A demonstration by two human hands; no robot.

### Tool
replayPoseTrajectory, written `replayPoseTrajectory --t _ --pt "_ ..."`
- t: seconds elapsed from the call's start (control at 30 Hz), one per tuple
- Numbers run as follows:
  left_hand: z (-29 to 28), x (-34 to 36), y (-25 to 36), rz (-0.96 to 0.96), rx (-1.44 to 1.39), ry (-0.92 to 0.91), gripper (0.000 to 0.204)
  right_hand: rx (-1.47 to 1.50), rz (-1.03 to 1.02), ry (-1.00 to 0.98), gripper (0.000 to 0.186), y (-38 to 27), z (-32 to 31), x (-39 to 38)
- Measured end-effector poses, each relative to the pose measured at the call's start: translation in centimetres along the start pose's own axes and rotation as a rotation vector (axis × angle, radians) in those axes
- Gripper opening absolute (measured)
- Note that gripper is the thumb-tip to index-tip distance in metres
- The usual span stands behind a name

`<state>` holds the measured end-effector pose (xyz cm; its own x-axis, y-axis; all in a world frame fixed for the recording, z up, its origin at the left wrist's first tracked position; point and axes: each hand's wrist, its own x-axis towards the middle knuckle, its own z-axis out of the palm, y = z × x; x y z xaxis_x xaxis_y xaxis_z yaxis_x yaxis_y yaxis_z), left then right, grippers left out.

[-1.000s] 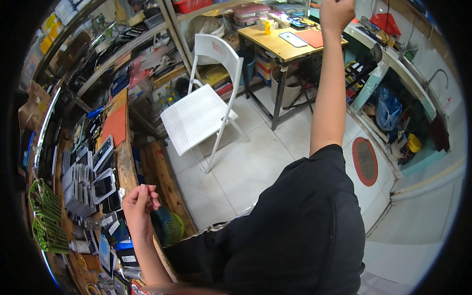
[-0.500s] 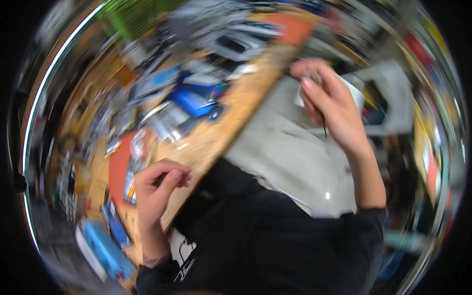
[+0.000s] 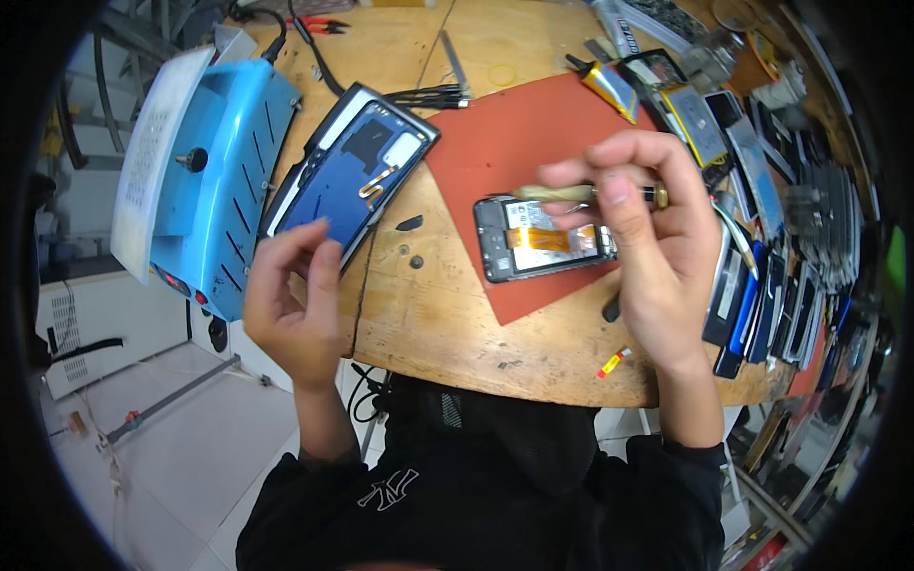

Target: The person removes screws from a smartphone, detaches the old screen, and installs a new screen. They reconnect internal cables, secure the new screen with screws, and test the device by powering it on and interacting with the touchscreen.

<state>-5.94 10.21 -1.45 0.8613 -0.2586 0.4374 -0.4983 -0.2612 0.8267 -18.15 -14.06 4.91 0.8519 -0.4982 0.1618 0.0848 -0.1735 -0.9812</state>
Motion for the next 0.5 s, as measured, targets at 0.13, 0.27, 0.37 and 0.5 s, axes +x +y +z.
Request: replayPoseTrajectory --t 0.13,0.27,0.37,0.5 --pt "-1.1 0.6 -1.6 0.121 0.168 0.109 0.026 0.048 0.028 -0.173 0.025 0.9 4.1 2.0" --pt "-1.8 -0.4 -2.1 0.128 0.130 0.129 0.026 0.020 -0.007 -0.328 0.025 2.0 7.6 3.9" --pt "-2.3 -0.8 -2.7 0.026 0.067 0.091 0.025 -0.002 0.010 -0.386 0.027 2.9 9.6 5.0" --pt "-2.6 -0.9 -3.1 0.034 0.018 0.110 0.021 -0.030 0.017 -0.398 0.027 3.3 11.0 5.2"
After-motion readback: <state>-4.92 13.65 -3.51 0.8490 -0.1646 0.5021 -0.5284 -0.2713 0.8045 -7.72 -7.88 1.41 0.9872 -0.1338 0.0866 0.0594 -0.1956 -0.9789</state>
